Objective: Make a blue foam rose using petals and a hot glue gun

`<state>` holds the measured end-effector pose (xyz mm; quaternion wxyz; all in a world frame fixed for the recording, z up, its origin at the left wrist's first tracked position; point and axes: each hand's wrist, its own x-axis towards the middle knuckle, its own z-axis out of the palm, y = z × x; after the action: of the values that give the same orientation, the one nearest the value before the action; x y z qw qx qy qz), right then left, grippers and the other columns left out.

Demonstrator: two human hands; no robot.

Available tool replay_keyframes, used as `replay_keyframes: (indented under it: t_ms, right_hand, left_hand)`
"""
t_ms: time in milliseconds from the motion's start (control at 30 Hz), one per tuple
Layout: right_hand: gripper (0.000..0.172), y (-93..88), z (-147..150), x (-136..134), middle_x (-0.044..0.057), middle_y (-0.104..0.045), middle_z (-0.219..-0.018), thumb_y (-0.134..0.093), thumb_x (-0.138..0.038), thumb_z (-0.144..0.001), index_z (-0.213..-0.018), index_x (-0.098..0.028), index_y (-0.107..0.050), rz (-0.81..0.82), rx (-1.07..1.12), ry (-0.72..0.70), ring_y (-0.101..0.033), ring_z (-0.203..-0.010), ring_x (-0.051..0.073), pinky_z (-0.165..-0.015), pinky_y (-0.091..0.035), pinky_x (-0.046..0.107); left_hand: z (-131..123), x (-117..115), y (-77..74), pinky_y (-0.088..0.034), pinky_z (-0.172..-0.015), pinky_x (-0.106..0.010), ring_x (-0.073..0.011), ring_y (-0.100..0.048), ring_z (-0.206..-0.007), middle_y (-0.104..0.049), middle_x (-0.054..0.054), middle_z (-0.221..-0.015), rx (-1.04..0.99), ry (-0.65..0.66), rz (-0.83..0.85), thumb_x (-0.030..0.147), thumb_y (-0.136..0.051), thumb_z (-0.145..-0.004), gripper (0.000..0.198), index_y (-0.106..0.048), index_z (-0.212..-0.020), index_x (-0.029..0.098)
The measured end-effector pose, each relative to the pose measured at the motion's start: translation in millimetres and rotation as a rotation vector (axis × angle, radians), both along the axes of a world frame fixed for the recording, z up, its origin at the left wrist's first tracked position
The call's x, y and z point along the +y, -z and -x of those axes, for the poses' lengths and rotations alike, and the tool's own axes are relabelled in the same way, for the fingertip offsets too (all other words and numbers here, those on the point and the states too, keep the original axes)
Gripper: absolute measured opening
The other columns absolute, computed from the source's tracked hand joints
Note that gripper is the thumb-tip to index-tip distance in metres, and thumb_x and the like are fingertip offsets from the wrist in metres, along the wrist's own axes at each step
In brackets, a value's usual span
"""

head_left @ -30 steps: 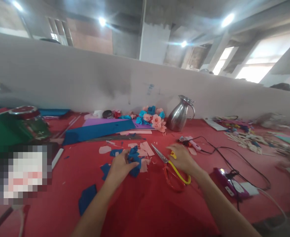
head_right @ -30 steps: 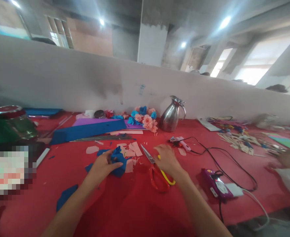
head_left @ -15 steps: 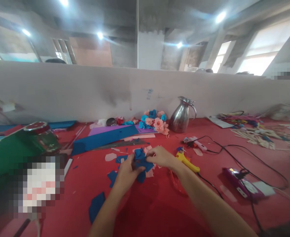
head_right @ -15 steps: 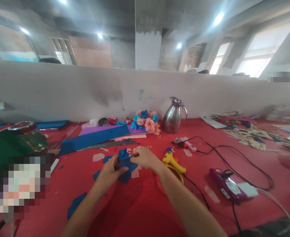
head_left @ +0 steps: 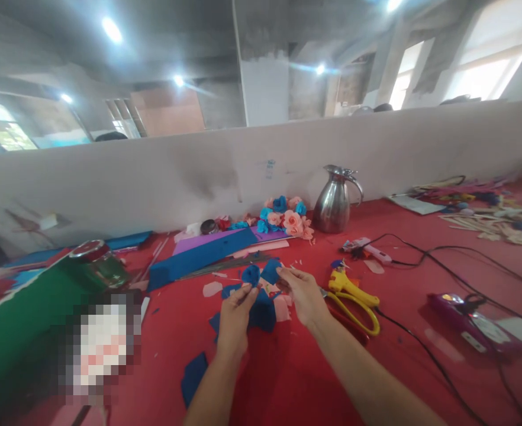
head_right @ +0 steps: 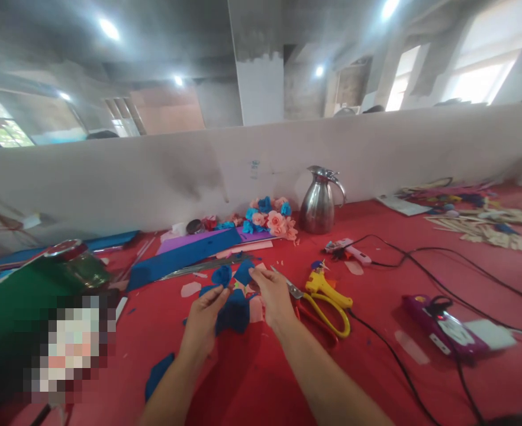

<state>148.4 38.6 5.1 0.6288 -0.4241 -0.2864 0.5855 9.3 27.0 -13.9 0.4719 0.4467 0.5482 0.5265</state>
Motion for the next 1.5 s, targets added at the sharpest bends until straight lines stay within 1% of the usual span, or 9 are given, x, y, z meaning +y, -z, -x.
replay_keyframes:
  t_ms: [133,333,567,733,867,1000,1167,1367,1500]
  right_hand:
    - [0.031,-4.5,1,-1,0.004,-0.069,-0.060,-0.081,-0.040,-0.049,-0.065,-0.015,-0.073,0.025,0.106,-0.009,-0.061,-0.060,0.016,-0.068,-0.048,0.030]
    - [0.029,-1.0,9,-4,0.002,-0.066,-0.059,-0.080,-0.041,-0.052,-0.061,-0.014,-0.072,-0.002,0.120,-0.022,-0.056,-0.058,0.013,-0.066,-0.044,0.029]
    - [0.033,-1.7,13,-8,0.001,-0.064,-0.059,-0.080,-0.045,-0.052,-0.061,-0.015,-0.072,0.002,0.101,-0.057,-0.055,-0.061,0.013,-0.066,-0.043,0.028]
    - [0.033,-3.6,13,-9,0.001,-0.065,-0.063,-0.081,-0.044,-0.050,-0.065,-0.015,-0.073,0.013,0.131,-0.065,-0.055,-0.061,0.012,-0.066,-0.043,0.028]
    - [0.032,-4.3,15,-11,0.000,-0.064,-0.062,-0.081,-0.042,-0.051,-0.066,-0.015,-0.073,0.019,0.165,-0.079,-0.055,-0.060,0.011,-0.065,-0.042,0.027]
    - [0.032,-6.2,15,-12,-0.001,-0.063,-0.060,-0.082,-0.042,-0.050,-0.065,-0.015,-0.072,0.028,0.177,-0.084,-0.054,-0.059,0.011,-0.065,-0.043,0.027]
    - [0.031,-7.6,16,-13,-0.001,-0.062,-0.060,-0.082,-0.040,-0.050,-0.065,-0.015,-0.071,0.044,0.190,-0.089,-0.054,-0.059,0.011,-0.065,-0.043,0.027]
    - [0.020,-9.5,16,-14,-0.002,-0.060,-0.058,-0.078,-0.032,-0.052,-0.058,-0.017,-0.067,0.053,0.216,-0.086,-0.054,-0.059,0.012,-0.066,-0.043,0.028]
    - [0.011,-11.3,16,-16,-0.001,-0.063,-0.062,-0.071,-0.026,-0.056,-0.061,-0.018,-0.067,0.008,0.212,-0.141,-0.055,-0.061,0.012,-0.069,-0.044,0.028]
  left_hand:
    - [-3,1,4.5,-0.047,-0.070,-0.028,-0.0200,-0.064,-0.081,-0.073,-0.007,-0.084,-0.042,-0.057,0.030,0.041,-0.076,-0.060,0.033,-0.076,-0.080,0.015]
    - [-8,3,9.1,-0.048,-0.082,-0.033,-0.0193,-0.066,-0.075,-0.075,-0.007,-0.077,-0.217,-0.077,0.038,0.031,-0.081,-0.053,0.029,-0.077,-0.077,0.014]
    - [-7,2,13.4,-0.049,-0.078,-0.033,-0.0195,-0.066,-0.073,-0.075,-0.006,-0.078,-0.113,-0.107,0.026,0.030,-0.081,-0.055,0.028,-0.077,-0.078,0.014]
    - [-5,2,15.4,-0.048,-0.070,-0.030,-0.0177,-0.063,-0.069,-0.072,-0.003,-0.069,-0.031,-0.095,0.004,0.030,-0.079,-0.057,0.024,-0.076,-0.075,0.014]
    - [-5,2,13.9,-0.047,-0.065,-0.027,-0.0172,-0.063,-0.069,-0.072,-0.004,-0.072,-0.047,-0.100,0.005,0.031,-0.079,-0.057,0.024,-0.076,-0.074,0.015]
    - [-6,1,13.4,-0.047,-0.062,-0.027,-0.0176,-0.063,-0.066,-0.071,-0.005,-0.067,-0.077,-0.116,-0.005,0.032,-0.079,-0.055,0.025,-0.076,-0.072,0.014]
    - [-6,2,14.5,-0.047,-0.061,-0.027,-0.0181,-0.062,-0.066,-0.070,-0.004,-0.066,-0.040,-0.117,-0.002,0.033,-0.078,-0.056,0.024,-0.076,-0.071,0.014]
    - [-6,2,13.6,-0.044,-0.058,-0.026,-0.0167,-0.060,-0.062,-0.068,-0.003,-0.061,-0.039,-0.104,0.013,0.033,-0.077,-0.056,0.021,-0.076,-0.067,0.015]
    - [-7,2,13.5,-0.044,-0.060,-0.026,-0.0160,-0.058,-0.061,-0.070,-0.003,-0.063,-0.009,-0.110,-0.003,0.032,-0.076,-0.058,0.019,-0.076,-0.067,0.015]
